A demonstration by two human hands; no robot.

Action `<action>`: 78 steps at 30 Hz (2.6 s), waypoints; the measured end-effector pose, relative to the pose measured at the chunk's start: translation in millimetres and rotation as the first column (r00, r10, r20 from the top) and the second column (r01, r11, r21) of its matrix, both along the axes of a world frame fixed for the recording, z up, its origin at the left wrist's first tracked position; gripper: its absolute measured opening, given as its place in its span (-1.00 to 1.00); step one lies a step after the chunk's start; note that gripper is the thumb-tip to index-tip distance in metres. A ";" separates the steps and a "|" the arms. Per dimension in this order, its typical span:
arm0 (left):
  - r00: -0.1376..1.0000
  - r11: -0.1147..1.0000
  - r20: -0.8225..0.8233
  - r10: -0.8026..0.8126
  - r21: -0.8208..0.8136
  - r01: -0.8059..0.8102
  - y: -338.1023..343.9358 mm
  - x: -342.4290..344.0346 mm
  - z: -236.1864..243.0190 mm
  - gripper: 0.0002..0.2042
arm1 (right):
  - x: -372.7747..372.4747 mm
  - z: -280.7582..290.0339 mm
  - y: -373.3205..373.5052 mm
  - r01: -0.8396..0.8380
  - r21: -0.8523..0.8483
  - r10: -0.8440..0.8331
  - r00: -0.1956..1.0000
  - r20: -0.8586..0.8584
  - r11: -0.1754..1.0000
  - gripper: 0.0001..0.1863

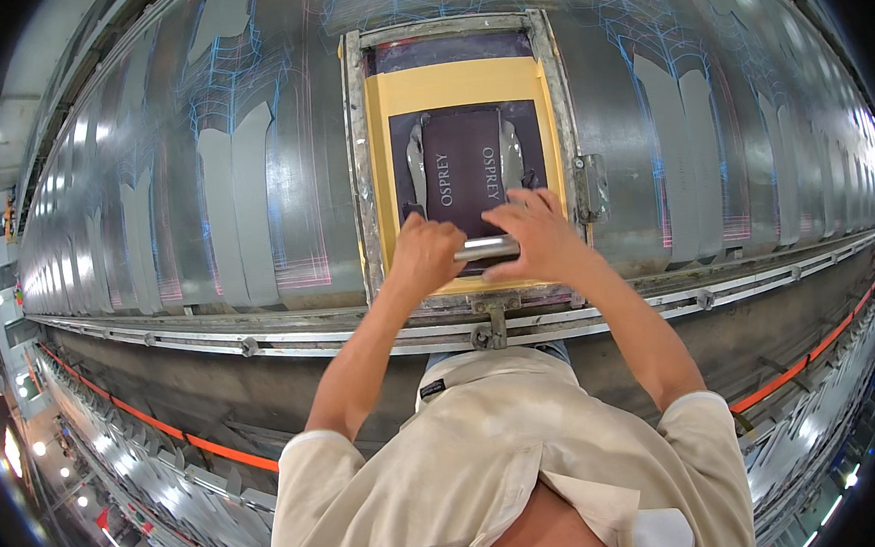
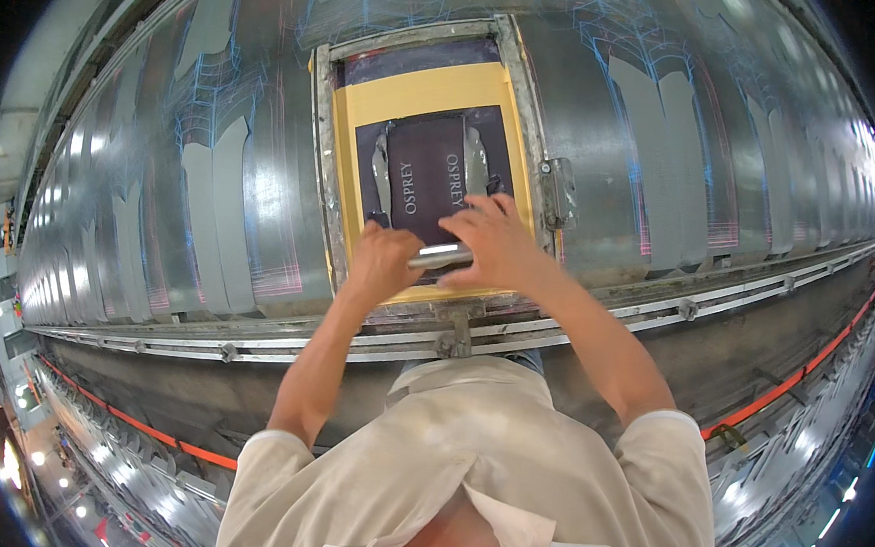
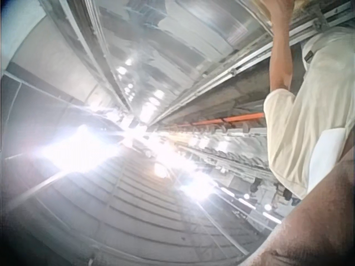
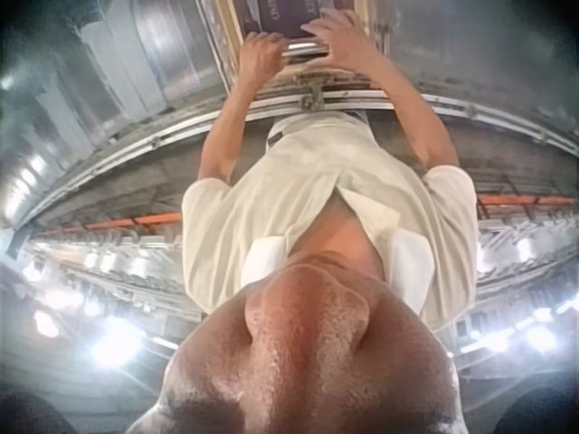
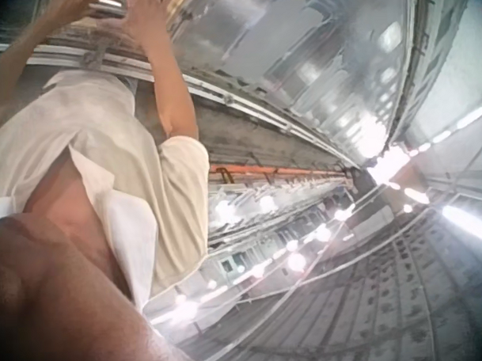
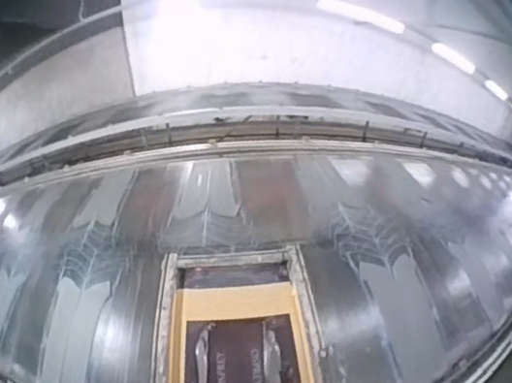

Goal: The person performs screen printing on a garment laid on a flat surface. They use a squeegee to pull ink across a screen frame, repeatedly repositioning the frame and applying ink to transfer a design onto the fabric.

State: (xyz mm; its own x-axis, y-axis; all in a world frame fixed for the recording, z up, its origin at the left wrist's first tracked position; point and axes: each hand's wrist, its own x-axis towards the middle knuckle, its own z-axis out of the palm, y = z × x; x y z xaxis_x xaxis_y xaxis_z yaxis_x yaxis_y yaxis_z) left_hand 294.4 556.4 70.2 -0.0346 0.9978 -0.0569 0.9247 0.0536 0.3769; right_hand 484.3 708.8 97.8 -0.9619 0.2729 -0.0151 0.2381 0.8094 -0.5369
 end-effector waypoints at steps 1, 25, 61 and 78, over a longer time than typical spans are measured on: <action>1.000 0.997 0.018 -0.014 0.079 0.012 11.7 -11.1 0.7 -0.79 | -8.8 1.0 9.7 0.012 0.011 -0.013 0.999 0.032 1.000 -0.14; 0.987 0.968 0.060 0.149 0.196 -0.158 -15.9 30.6 3.7 -0.62 | 16.2 10.4 21.8 0.444 -0.045 -0.446 0.890 -0.090 0.895 -0.57; 0.972 0.950 -0.175 0.154 0.296 -0.097 -353.8 -278.8 8.1 -0.57 | -319.4 -59.7 -161.6 0.784 -0.337 -0.852 0.495 -0.168 0.522 -0.65; 0.991 0.980 -0.112 0.077 0.193 -0.054 -158.1 -440.1 29.5 -0.82 | -447.4 25.2 -154.8 0.117 -0.104 -0.127 0.987 -0.094 0.988 -0.66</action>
